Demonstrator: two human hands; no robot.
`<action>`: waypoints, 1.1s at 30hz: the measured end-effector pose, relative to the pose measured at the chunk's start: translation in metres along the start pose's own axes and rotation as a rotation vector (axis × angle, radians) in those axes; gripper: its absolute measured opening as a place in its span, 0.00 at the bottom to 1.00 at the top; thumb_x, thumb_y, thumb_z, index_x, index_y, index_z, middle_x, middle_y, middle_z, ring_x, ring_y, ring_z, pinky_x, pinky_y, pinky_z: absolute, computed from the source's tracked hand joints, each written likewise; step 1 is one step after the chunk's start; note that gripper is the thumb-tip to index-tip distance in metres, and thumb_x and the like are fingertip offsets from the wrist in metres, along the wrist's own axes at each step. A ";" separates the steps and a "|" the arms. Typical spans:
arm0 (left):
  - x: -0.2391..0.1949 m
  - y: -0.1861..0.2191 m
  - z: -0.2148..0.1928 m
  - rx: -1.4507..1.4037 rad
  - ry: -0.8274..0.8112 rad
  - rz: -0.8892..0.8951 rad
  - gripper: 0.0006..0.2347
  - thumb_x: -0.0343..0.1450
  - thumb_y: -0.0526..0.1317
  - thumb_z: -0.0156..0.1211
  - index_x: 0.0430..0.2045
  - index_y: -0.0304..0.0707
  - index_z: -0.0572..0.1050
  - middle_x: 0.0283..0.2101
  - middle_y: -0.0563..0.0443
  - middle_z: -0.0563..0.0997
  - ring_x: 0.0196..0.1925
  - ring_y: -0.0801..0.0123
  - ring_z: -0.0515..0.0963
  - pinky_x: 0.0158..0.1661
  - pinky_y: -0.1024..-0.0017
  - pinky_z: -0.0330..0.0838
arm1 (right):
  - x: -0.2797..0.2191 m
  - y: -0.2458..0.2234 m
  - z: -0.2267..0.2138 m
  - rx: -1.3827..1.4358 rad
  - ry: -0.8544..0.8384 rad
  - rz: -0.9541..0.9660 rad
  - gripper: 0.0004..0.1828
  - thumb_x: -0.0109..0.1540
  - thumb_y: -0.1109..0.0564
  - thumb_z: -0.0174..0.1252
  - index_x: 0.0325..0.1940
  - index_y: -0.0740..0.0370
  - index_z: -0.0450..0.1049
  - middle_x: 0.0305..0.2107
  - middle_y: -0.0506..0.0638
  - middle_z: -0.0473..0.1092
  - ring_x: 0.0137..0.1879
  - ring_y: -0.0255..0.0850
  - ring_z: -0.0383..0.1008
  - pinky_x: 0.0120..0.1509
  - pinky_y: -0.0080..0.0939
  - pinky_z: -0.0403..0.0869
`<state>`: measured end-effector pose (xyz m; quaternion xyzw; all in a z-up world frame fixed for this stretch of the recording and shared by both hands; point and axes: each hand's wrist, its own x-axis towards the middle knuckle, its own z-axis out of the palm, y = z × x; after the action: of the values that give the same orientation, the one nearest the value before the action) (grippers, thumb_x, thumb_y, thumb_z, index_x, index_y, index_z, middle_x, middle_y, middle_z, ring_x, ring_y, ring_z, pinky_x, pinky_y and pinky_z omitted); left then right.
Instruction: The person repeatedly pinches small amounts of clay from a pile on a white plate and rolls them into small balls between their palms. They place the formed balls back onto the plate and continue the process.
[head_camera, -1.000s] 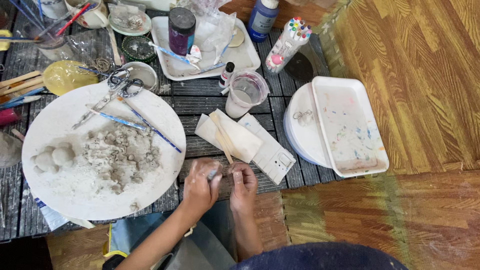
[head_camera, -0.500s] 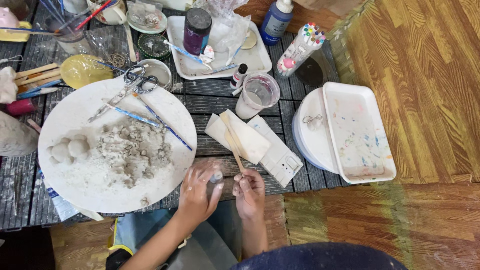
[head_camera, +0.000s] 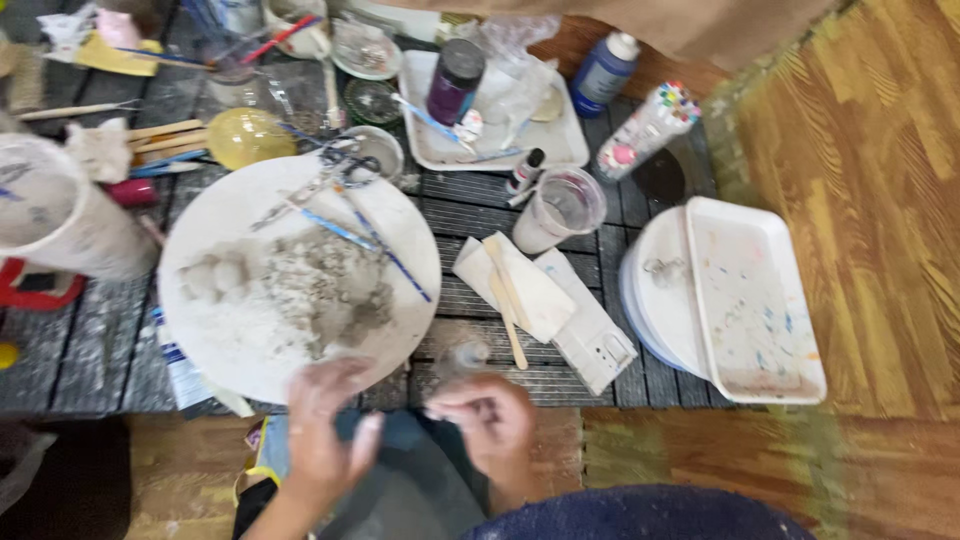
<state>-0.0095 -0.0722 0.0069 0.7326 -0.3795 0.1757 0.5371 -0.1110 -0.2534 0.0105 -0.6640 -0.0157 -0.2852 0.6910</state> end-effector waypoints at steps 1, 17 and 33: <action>-0.002 -0.003 -0.012 0.071 0.047 -0.089 0.18 0.66 0.34 0.63 0.50 0.36 0.67 0.54 0.40 0.78 0.57 0.47 0.76 0.60 0.54 0.64 | 0.011 -0.007 0.020 -0.103 -0.089 0.009 0.01 0.69 0.66 0.59 0.43 0.69 0.75 0.38 0.60 0.79 0.42 0.43 0.82 0.46 0.44 0.82; 0.017 -0.047 -0.052 0.390 -0.021 -0.296 0.17 0.64 0.44 0.71 0.45 0.41 0.79 0.49 0.51 0.81 0.53 0.58 0.78 0.55 0.60 0.60 | 0.106 0.051 0.081 -0.827 -0.249 -0.162 0.09 0.64 0.57 0.63 0.48 0.54 0.81 0.60 0.52 0.71 0.68 0.55 0.68 0.72 0.54 0.67; 0.018 -0.045 -0.051 0.400 -0.003 -0.307 0.16 0.63 0.43 0.72 0.43 0.40 0.80 0.46 0.50 0.83 0.51 0.58 0.80 0.55 0.60 0.62 | 0.108 0.051 0.090 -0.885 -0.211 -0.092 0.05 0.61 0.58 0.63 0.41 0.57 0.78 0.52 0.48 0.75 0.66 0.51 0.69 0.70 0.49 0.69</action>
<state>0.0435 -0.0259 0.0076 0.8735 -0.2222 0.1627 0.4014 0.0323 -0.2128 0.0181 -0.9194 0.0078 -0.2258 0.3219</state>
